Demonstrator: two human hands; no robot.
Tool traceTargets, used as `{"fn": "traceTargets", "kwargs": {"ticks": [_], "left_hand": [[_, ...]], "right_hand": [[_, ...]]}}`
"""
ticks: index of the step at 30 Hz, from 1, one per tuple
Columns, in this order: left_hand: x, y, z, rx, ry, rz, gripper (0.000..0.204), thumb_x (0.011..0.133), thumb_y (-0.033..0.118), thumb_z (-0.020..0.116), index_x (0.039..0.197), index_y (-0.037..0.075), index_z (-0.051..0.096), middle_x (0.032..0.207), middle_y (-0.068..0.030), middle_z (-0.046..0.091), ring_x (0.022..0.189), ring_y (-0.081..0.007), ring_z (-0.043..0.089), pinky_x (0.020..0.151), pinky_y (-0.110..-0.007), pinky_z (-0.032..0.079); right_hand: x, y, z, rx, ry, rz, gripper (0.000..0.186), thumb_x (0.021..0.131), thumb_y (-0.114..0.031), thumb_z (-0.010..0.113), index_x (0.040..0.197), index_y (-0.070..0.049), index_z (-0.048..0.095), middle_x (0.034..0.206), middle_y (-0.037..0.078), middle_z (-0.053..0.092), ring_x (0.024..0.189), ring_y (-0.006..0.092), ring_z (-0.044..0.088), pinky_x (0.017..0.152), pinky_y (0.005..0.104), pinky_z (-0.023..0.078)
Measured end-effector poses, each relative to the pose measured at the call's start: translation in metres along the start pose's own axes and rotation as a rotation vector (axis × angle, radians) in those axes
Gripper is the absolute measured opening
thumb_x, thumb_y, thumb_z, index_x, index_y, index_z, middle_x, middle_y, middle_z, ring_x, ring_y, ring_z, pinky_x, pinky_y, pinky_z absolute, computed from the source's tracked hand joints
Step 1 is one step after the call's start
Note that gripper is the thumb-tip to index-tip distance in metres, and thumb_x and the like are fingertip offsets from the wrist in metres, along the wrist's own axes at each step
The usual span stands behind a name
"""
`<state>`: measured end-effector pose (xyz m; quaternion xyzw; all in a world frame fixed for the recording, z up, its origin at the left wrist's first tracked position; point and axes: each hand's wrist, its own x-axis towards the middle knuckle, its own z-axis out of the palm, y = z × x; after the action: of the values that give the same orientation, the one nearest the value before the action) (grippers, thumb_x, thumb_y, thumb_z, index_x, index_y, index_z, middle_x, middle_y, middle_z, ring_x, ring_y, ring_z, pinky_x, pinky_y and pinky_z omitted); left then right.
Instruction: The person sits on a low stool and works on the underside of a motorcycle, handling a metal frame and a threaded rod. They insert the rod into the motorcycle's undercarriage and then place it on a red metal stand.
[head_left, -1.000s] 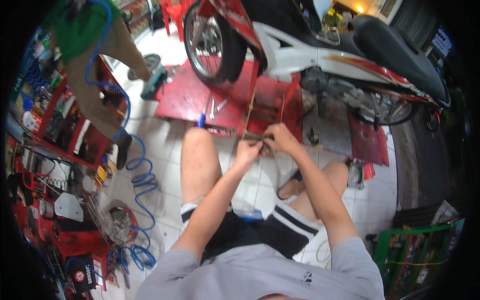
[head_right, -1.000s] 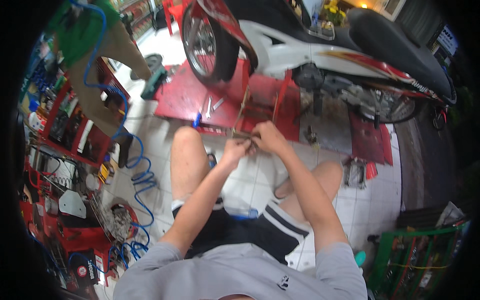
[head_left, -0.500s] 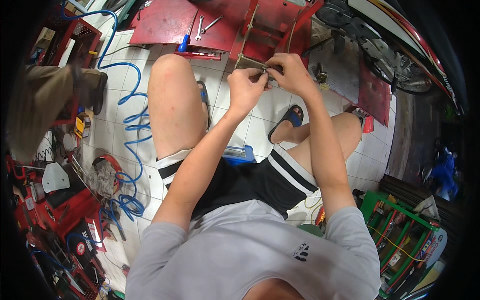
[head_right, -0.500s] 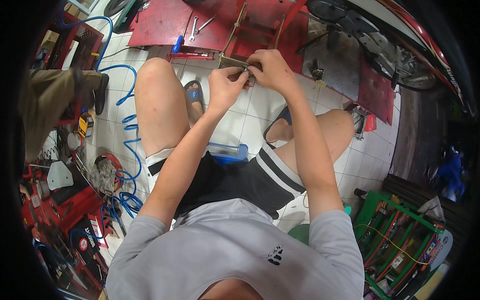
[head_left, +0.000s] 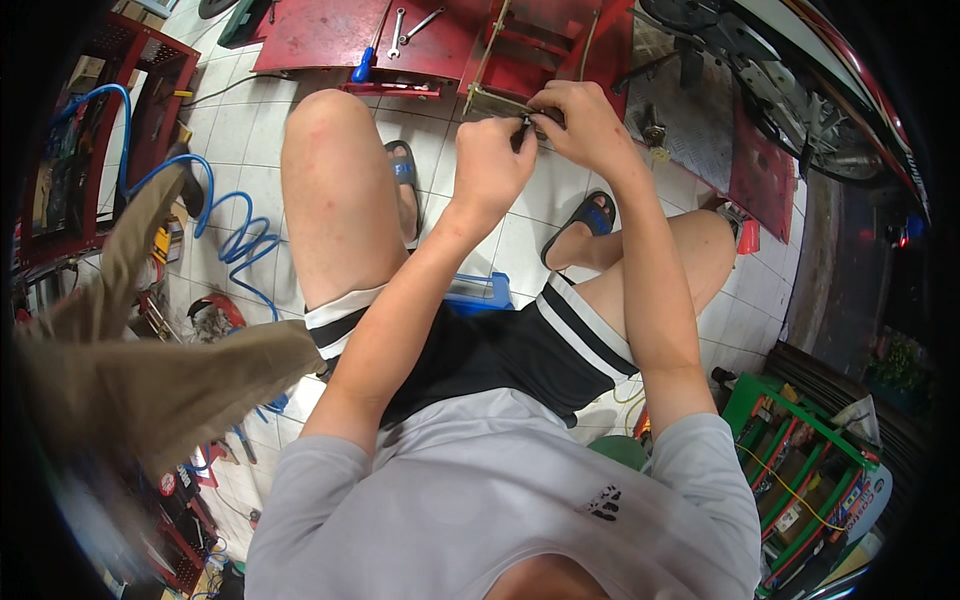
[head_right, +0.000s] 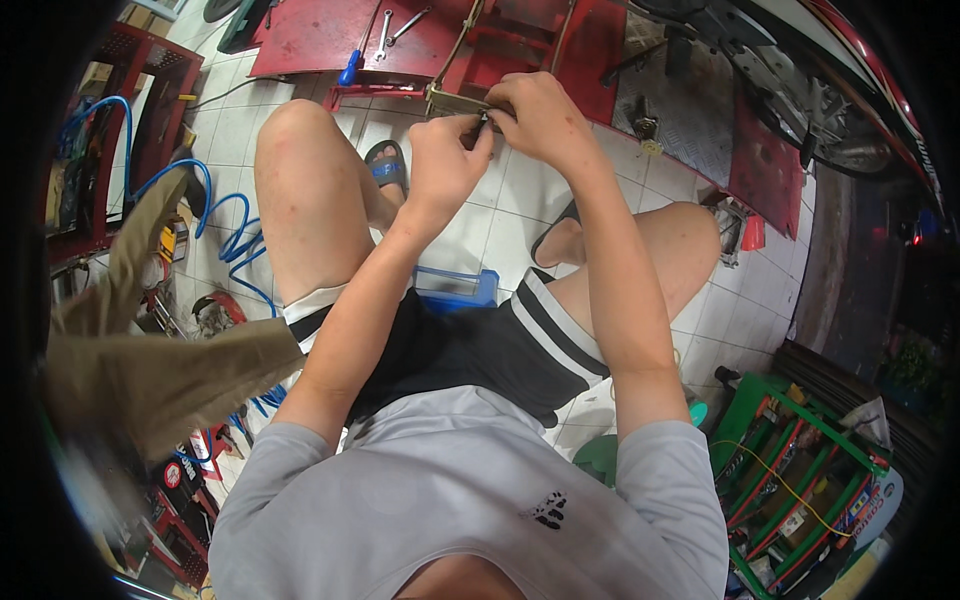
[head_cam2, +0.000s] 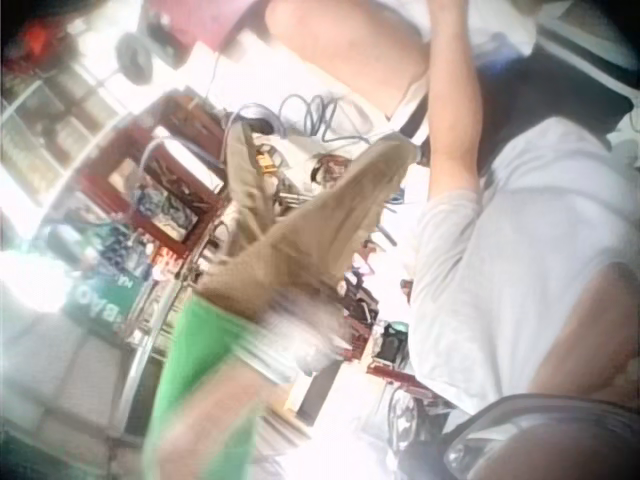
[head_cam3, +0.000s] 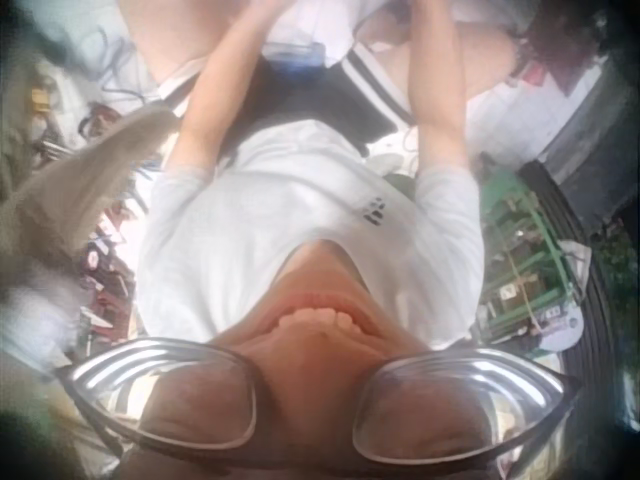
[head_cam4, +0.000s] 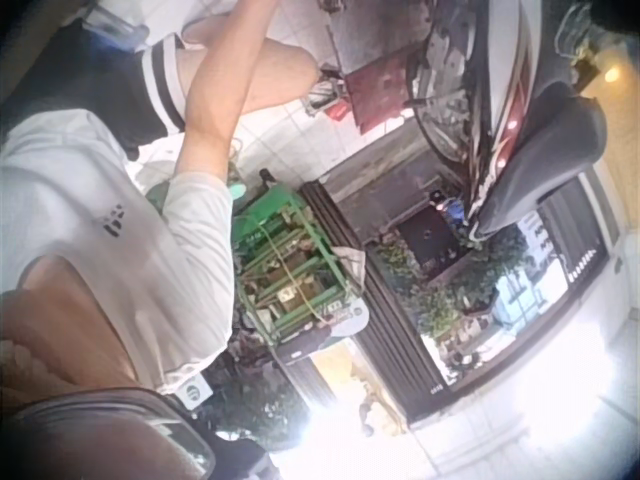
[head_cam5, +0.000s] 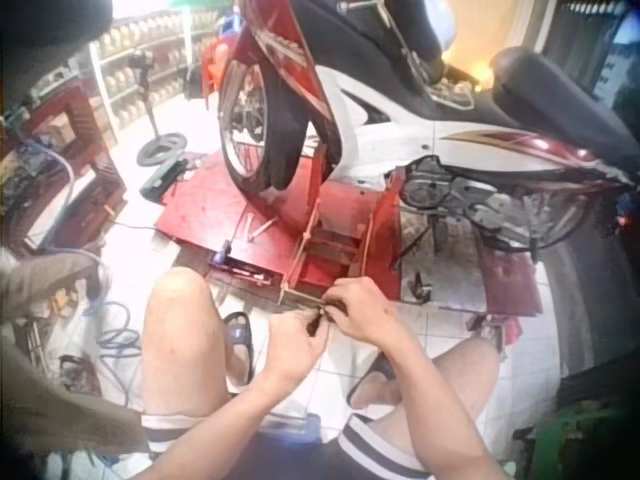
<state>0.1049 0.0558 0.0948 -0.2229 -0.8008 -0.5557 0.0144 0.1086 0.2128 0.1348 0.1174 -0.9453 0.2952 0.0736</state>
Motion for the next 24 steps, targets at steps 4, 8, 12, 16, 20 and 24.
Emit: {"fn": "traceTargets", "kwargs": {"ticks": [4,8,12,16,20,24], "left_hand": [[0.000,-0.002,0.002,0.119,0.031,0.131,0.016,0.081,0.007,0.064,0.074,-0.008,0.066,0.064,-0.0215,0.063,0.059,-0.0353,0.062,0.057,-0.038,0.050],[0.000,0.003,0.001,-0.173,-0.028,-0.161,0.021,0.089,0.010,0.063,0.078,-0.008,0.067,0.064,-0.0121,0.067,0.057,-0.0178,0.066,0.052,-0.031,0.049],[0.001,-0.004,0.004,-0.539,-0.104,-0.436,0.025,0.096,0.013,0.058,0.084,-0.007,0.068,0.072,-0.0069,0.067,0.060,-0.0135,0.063,0.054,-0.026,0.049],[0.004,-0.011,0.002,-0.878,-0.151,-0.636,0.022,0.098,0.012,0.057,0.093,-0.006,0.067,0.079,-0.0082,0.066,0.064,-0.0136,0.061,0.059,-0.025,0.049],[0.004,-0.013,0.003,-0.884,-0.149,-0.625,0.021,0.097,0.011,0.057,0.090,-0.006,0.067,0.077,-0.0089,0.066,0.063,-0.0142,0.062,0.058,-0.026,0.050],[0.002,-0.014,0.003,-0.849,-0.149,-0.571,0.020,0.096,0.010,0.058,0.092,-0.007,0.067,0.077,-0.0088,0.066,0.062,-0.0147,0.063,0.057,-0.026,0.050]], "right_hand": [[0.001,-0.002,-0.001,0.010,-0.009,0.021,0.016,0.073,-0.004,0.067,0.088,0.004,0.070,0.082,0.019,0.067,0.075,0.0366,0.064,0.069,0.0416,0.052],[0.000,-0.001,-0.003,0.025,-0.007,0.035,0.016,0.073,-0.003,0.067,0.087,0.004,0.070,0.082,0.019,0.067,0.076,0.0369,0.065,0.070,0.0411,0.052],[0.000,0.002,0.000,0.060,0.011,0.010,0.017,0.072,-0.003,0.066,0.087,0.004,0.070,0.081,0.020,0.067,0.076,0.0371,0.065,0.070,0.0409,0.052],[0.001,0.005,0.000,0.018,0.031,-0.059,0.017,0.072,-0.003,0.065,0.087,0.004,0.070,0.081,0.020,0.067,0.075,0.0373,0.065,0.069,0.0413,0.052],[0.001,0.002,-0.002,0.050,0.006,0.014,0.017,0.071,-0.004,0.064,0.086,0.003,0.070,0.080,0.022,0.066,0.077,0.0379,0.064,0.071,0.0415,0.052],[0.001,0.001,-0.002,0.027,0.003,-0.021,0.018,0.071,-0.003,0.063,0.086,0.003,0.070,0.080,0.023,0.065,0.078,0.0384,0.063,0.072,0.0421,0.052]]}}
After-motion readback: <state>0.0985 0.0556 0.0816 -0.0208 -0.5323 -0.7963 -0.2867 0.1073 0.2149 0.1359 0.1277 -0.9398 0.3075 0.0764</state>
